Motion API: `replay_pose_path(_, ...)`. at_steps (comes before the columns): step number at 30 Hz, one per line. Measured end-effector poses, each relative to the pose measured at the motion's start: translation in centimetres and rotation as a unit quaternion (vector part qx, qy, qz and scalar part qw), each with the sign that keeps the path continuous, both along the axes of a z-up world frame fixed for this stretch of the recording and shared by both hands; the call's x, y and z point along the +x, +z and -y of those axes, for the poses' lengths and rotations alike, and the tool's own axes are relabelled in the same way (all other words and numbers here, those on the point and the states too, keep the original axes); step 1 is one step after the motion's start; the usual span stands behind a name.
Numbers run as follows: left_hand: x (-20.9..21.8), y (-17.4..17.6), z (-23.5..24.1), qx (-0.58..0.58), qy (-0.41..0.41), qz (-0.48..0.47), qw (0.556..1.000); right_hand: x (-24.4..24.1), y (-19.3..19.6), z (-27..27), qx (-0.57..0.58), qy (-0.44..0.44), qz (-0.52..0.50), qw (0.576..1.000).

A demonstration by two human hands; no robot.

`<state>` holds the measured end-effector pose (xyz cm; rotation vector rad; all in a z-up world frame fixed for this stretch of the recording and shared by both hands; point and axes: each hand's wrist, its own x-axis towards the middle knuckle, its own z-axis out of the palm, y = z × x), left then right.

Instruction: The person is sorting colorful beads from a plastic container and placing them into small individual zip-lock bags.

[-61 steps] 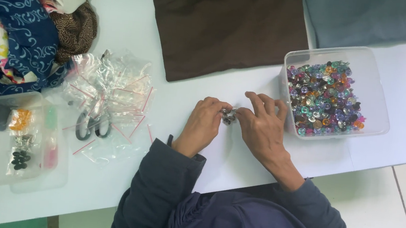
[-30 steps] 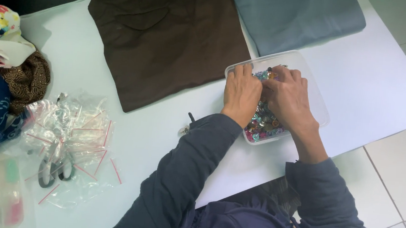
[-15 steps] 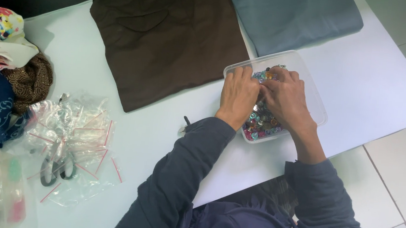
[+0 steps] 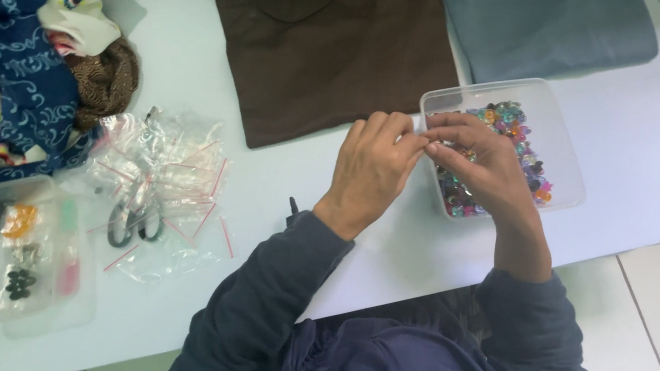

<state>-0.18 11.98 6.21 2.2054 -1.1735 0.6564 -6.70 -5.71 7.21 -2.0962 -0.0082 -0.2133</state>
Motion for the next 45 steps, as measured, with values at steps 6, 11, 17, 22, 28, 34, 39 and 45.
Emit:
replay_pose_path(6,-1.4,-2.4,-6.4,-0.045,-0.003,-0.218,0.975,0.2,-3.6,-5.9,-0.007,0.029,0.024,0.999)
replay_pose_path(11,-2.0,-6.2,-8.2,-0.027,0.024,-0.278,0.96,0.4,-8.3,-7.9,-0.122,-0.01,-0.033,0.992)
replay_pose_path(17,-2.8,-7.8,-8.5,0.024,0.052,-0.321,0.945,0.0,-9.9,-8.0,-0.163,-0.049,-0.08,0.982)
replay_pose_path(22,-3.0,-8.7,-8.2,0.038,0.04,-0.337,0.94,0.0,-9.6,-8.4,-0.18,-0.043,-0.07,0.98)
replay_pose_path(28,-4.2,-7.2,-10.1,-0.022,0.026,-0.338,0.94,-0.4,-7.3,-9.3,-0.208,-0.033,-0.031,0.977)
replay_pose_path(34,-7.7,-2.6,-15.2,-0.063,-0.028,-0.344,0.936,0.0,-3.4,-13.9,-0.225,0.049,0.026,0.973)
replay_pose_path(39,-10.0,-1.6,-20.9,-0.163,0.028,-0.374,0.913,0.9,-4.5,-18.5,-0.303,0.171,0.081,0.934)
replay_pose_path(45,-12.9,-5.1,-25.4,-0.317,0.209,-0.349,0.857,1.0,-7.3,-23.9,-0.34,0.314,0.153,0.873)
